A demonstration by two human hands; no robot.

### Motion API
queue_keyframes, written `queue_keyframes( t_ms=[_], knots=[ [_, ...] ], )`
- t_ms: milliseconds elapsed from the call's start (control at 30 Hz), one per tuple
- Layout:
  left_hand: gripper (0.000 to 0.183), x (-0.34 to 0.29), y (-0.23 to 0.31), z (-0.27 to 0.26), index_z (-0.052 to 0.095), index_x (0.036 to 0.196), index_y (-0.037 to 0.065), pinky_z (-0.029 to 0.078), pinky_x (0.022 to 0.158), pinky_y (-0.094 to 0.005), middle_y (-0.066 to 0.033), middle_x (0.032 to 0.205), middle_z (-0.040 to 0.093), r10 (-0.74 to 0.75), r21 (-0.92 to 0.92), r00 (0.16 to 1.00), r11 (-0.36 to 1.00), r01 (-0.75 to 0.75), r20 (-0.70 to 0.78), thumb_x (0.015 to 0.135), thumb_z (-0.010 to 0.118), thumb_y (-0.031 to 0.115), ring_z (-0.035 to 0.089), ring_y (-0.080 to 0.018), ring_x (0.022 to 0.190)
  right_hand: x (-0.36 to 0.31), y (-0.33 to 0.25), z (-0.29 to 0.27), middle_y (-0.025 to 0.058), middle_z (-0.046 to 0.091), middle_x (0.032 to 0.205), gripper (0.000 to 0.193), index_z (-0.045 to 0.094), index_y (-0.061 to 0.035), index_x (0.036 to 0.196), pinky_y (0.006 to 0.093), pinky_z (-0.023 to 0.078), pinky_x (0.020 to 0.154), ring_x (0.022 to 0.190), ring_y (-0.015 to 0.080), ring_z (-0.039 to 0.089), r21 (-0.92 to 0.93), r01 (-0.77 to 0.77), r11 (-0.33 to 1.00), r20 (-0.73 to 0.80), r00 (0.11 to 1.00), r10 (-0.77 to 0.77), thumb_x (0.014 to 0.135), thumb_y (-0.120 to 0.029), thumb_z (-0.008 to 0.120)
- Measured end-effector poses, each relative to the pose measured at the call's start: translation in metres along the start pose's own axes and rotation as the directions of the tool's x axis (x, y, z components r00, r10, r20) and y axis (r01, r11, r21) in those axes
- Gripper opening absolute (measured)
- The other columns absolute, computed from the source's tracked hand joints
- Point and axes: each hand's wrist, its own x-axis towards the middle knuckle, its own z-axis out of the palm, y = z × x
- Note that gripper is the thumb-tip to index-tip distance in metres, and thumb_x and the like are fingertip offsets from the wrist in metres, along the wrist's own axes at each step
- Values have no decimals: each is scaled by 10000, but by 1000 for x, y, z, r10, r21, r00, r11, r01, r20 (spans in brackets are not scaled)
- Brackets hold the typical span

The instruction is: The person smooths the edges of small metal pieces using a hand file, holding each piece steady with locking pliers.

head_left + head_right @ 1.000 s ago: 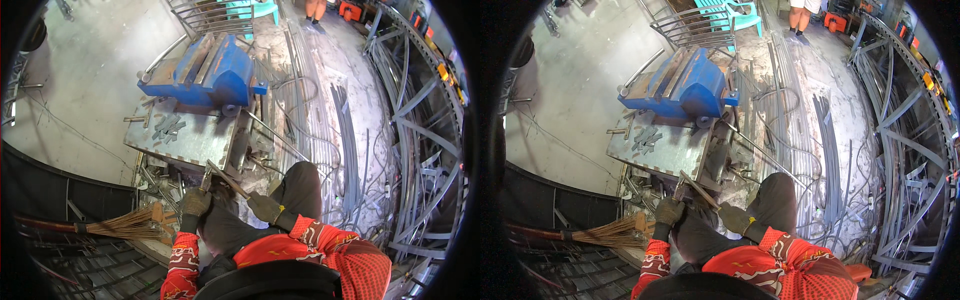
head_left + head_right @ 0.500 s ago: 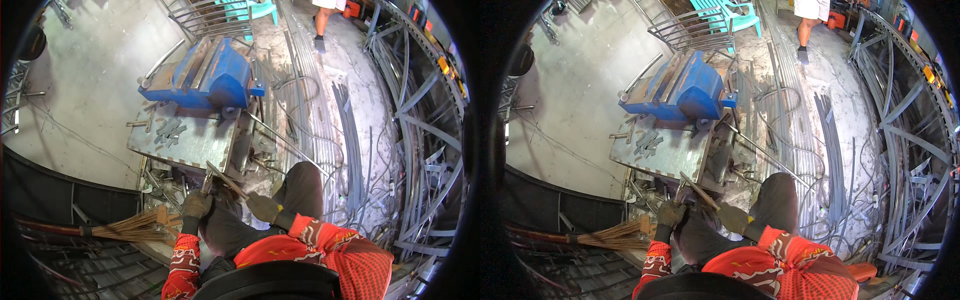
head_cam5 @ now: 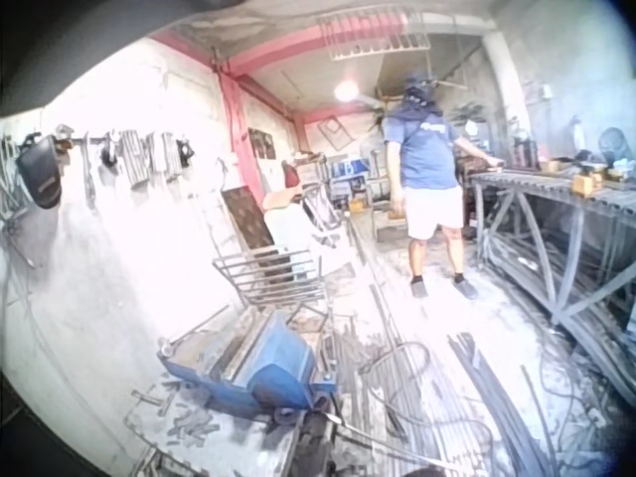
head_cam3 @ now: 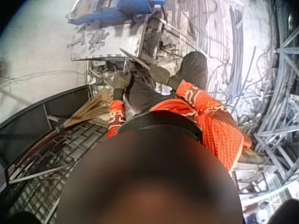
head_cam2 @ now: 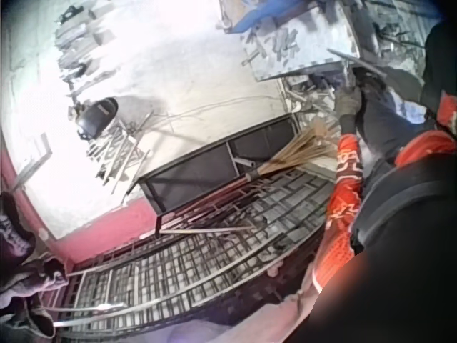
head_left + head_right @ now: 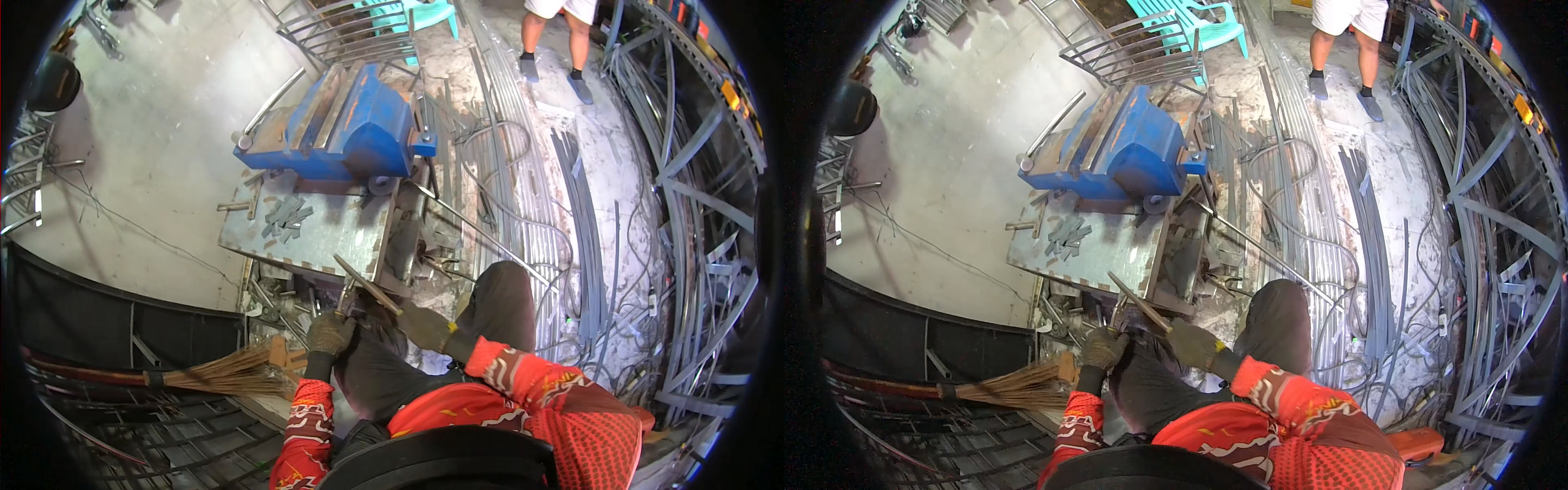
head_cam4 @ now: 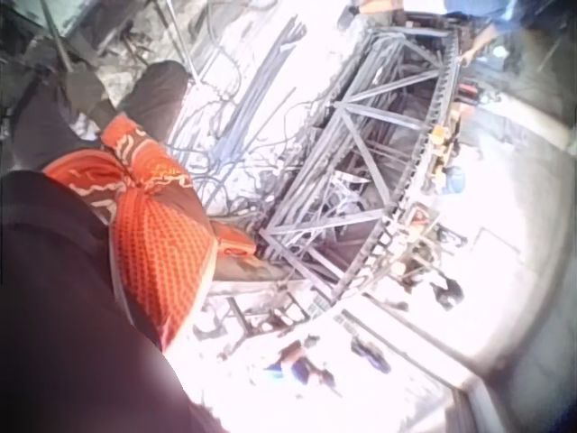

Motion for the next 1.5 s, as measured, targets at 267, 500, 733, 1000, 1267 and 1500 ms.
queue_keyframes(
  t_ms=[267, 500, 733, 1000, 1267, 1500],
  knots=[
    [503, 4, -10, 5, 733, 1058, -14, 547, 924, -527, -294, 1057, 719, 43, -14, 999, 999, -43, -1, 875, 671, 450, 690, -453, 1042, -29, 24, 13, 252, 646, 853, 296, 506, -37, 1147, 586, 497, 699, 766, 461, 663, 21, -135, 991, 52, 990, 134, 1077, -311, 418],
    [429, -8, 19, -17, 750, 996, 6, 542, 895, -549, -292, 1079, 709, 160, 11, 987, 987, -160, 6, 933, 596, 401, 685, -463, 1012, 76, 47, 46, 260, 667, 947, 267, 660, -12, 1029, 527, 534, 766, 844, 450, 667, -291, 310, 905, -181, 911, -370, 1012, -238, 519],
    [465, -9, 13, -18, 761, 1018, 19, 547, 902, -551, -290, 1044, 717, 22, -60, 1000, 998, -22, 3, 914, 592, 439, 691, -470, 1003, -47, 29, 3, 267, 644, 847, 266, 570, 6, 1112, 557, 518, 702, 778, 440, 669, -125, 79, 989, -23, 996, -83, 1042, -241, 498],
    [479, 1, -5, 4, 740, 1031, 12, 537, 885, -554, -285, 1018, 707, 121, -36, 991, 992, -123, -53, 895, 609, 453, 680, -478, 966, 54, 5, 15, 318, 678, 884, 376, 497, -3, 1165, 602, 511, 801, 859, 528, 666, 78, 19, 997, -124, 992, -9, 1070, -356, 407],
    [516, -1, 1, -4, 739, 990, 7, 525, 893, -540, -294, 997, 703, 96, -111, 995, 989, -98, -26, 882, 638, 501, 671, -471, 979, 40, 4, -37, 277, 603, 854, 432, 548, 36, 1021, 532, 466, 728, 773, 448, 601, 255, -124, 959, -26, 991, 135, 1051, -372, 413],
    [512, 4, -3, -7, 734, 1067, -34, 525, 955, -531, -311, 1063, 697, 143, -64, 990, 988, -143, 2, 918, 585, 433, 671, -471, 1037, -27, 22, 3, 289, 626, 991, 275, 554, 16, 1100, 546, 524, 757, 852, 476, 655, 6, -4, 1000, 21, 1000, 4, 1038, -246, 500]
  ],
)
